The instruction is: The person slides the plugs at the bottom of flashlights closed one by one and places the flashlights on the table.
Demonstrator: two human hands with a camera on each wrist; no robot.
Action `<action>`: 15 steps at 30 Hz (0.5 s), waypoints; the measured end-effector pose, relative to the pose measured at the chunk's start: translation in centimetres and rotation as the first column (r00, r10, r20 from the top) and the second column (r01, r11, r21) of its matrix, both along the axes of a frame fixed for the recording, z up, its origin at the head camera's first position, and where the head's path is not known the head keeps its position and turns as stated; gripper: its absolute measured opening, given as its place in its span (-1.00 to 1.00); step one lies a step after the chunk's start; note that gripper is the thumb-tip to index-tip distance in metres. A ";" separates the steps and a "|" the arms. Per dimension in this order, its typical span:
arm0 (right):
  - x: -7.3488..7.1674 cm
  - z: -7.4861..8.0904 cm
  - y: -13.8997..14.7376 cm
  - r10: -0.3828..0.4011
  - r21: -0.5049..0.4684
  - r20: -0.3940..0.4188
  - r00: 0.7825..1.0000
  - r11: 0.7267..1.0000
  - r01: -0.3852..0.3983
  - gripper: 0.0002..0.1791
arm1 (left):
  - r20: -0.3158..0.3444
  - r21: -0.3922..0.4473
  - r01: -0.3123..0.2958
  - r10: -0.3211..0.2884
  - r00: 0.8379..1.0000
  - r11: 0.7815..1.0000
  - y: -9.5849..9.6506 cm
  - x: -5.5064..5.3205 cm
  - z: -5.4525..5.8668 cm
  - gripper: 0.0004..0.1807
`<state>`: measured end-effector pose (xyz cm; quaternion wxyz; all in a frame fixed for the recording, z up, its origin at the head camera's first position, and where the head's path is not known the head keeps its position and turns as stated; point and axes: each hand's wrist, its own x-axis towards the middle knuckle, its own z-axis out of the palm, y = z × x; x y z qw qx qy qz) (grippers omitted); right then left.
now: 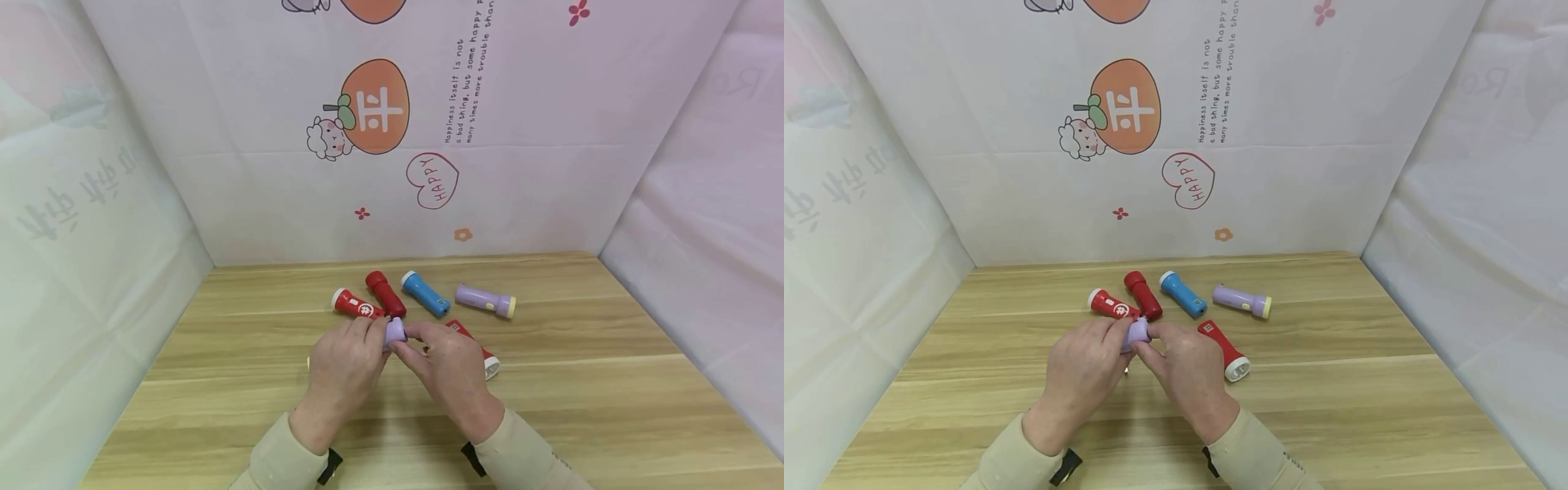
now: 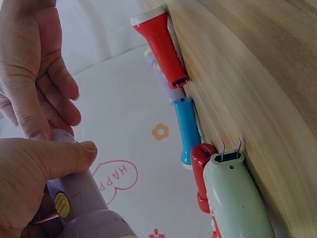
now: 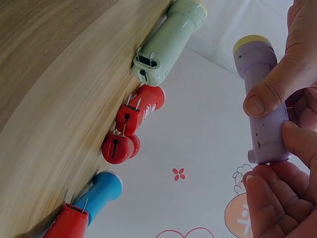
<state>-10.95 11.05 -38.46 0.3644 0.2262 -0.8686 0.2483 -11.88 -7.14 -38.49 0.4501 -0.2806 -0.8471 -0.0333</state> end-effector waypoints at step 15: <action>0.1 0.0 -0.2 -0.016 0.018 -0.039 0.999 1.000 0.017 -0.61 | 0.003 0.018 0.009 -0.009 1.000 1.000 -0.1 0.0 -0.1 -0.57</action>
